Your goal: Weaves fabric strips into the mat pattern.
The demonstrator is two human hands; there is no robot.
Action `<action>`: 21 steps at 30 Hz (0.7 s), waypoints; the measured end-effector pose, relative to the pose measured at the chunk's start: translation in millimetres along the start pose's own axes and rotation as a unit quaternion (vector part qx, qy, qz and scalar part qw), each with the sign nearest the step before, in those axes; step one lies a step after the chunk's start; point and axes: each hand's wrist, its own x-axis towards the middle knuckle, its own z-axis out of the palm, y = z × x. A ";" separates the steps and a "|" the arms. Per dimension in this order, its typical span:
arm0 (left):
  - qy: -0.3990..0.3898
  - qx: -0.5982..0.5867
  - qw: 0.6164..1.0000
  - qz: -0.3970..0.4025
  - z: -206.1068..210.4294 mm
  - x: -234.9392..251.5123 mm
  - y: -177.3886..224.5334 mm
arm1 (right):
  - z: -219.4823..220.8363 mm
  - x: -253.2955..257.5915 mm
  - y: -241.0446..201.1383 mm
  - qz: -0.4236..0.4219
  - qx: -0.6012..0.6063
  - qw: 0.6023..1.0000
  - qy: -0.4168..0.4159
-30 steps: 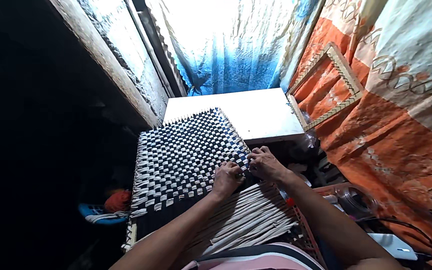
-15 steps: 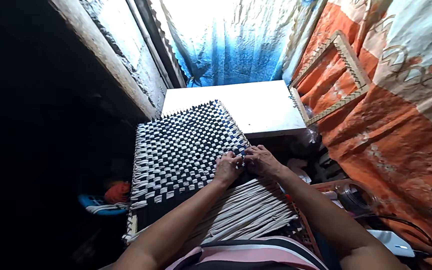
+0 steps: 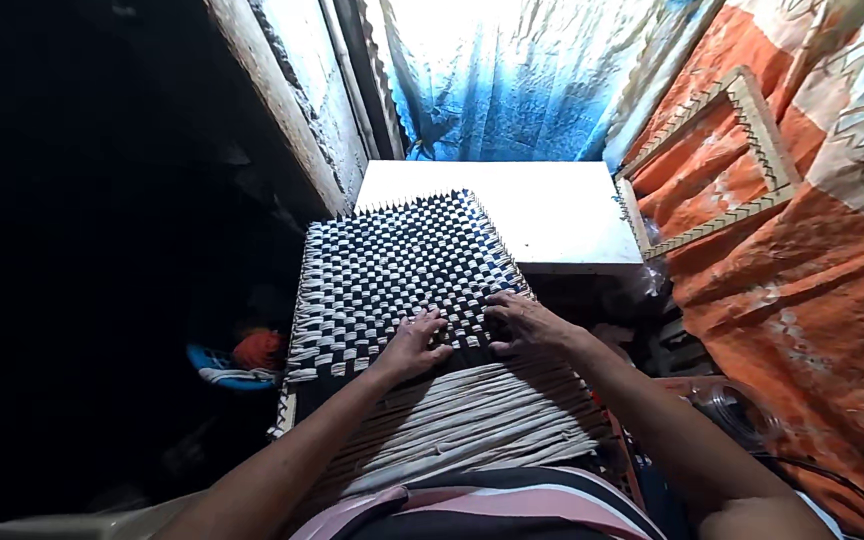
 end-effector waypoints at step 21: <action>-0.040 0.011 0.997 0.062 -6.2 11.9 -34.0 | 20.8 41.6 -13.9 0.016 -0.072 0.997 -0.025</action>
